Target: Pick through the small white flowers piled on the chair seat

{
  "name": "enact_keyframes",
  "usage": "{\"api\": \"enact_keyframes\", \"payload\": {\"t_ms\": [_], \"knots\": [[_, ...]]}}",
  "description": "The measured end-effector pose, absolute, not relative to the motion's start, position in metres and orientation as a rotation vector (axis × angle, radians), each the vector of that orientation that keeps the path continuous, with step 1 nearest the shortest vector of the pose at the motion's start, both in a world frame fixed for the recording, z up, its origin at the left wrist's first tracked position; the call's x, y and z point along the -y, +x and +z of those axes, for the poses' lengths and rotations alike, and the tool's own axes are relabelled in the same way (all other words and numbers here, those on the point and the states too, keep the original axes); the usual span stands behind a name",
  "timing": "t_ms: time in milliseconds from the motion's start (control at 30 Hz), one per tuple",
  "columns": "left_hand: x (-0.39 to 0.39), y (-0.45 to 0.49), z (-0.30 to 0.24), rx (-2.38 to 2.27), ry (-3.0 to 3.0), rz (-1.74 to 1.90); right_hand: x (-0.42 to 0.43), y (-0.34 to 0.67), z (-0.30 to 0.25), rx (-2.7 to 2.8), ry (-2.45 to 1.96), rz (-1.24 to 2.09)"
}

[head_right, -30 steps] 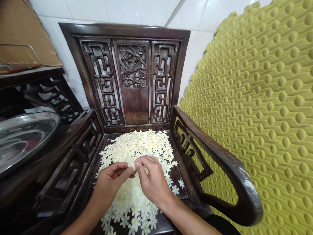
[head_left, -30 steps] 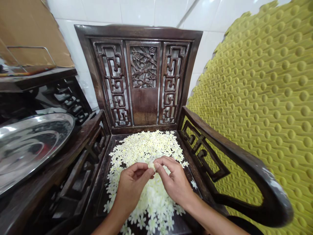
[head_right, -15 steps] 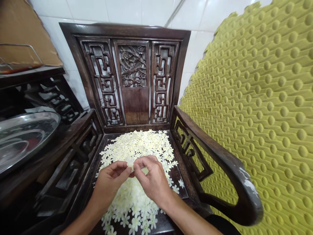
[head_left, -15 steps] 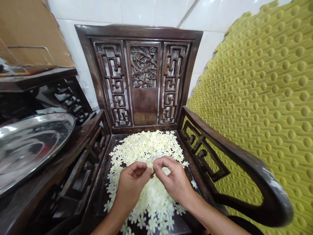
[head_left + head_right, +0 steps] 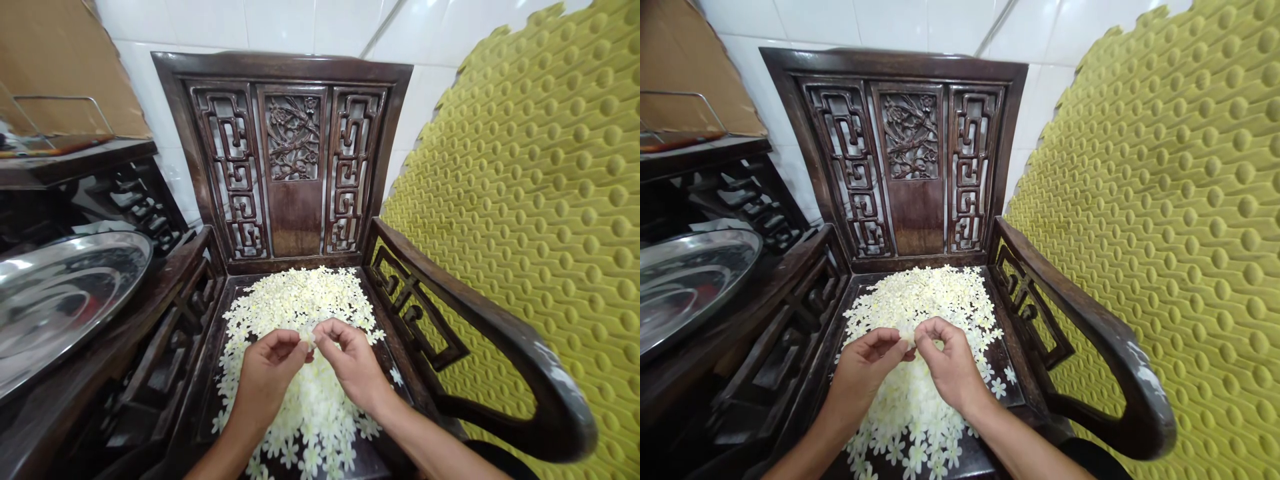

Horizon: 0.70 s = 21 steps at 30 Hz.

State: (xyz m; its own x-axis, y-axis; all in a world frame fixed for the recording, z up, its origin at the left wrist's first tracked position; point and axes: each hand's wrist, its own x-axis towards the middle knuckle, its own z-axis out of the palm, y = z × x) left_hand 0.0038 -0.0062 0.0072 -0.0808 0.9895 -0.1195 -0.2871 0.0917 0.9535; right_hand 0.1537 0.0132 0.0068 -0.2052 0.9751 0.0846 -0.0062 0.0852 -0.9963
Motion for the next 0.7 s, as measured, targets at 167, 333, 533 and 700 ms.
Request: {"api": "enact_keyframes", "payload": {"t_ms": [167,333,533,700], "knots": [[0.0073,0.0029,0.0078,-1.112,0.898,1.314,-0.0091,0.1519,0.0073,1.439,-1.046,1.247],[0.0091,0.0040,0.0081,-1.053,0.915,1.306,-0.0065,0.1525,0.0118,1.506,-1.076,1.132],[0.0091,0.0043,0.0031,-1.083,0.921,1.314,-0.0042,0.1540,0.0100,1.610,-1.148,0.910],[0.0098,0.0036,0.0045,-1.055,0.892,1.297,-0.0040,0.1535,0.0114,1.614,-1.141,0.925]]}}
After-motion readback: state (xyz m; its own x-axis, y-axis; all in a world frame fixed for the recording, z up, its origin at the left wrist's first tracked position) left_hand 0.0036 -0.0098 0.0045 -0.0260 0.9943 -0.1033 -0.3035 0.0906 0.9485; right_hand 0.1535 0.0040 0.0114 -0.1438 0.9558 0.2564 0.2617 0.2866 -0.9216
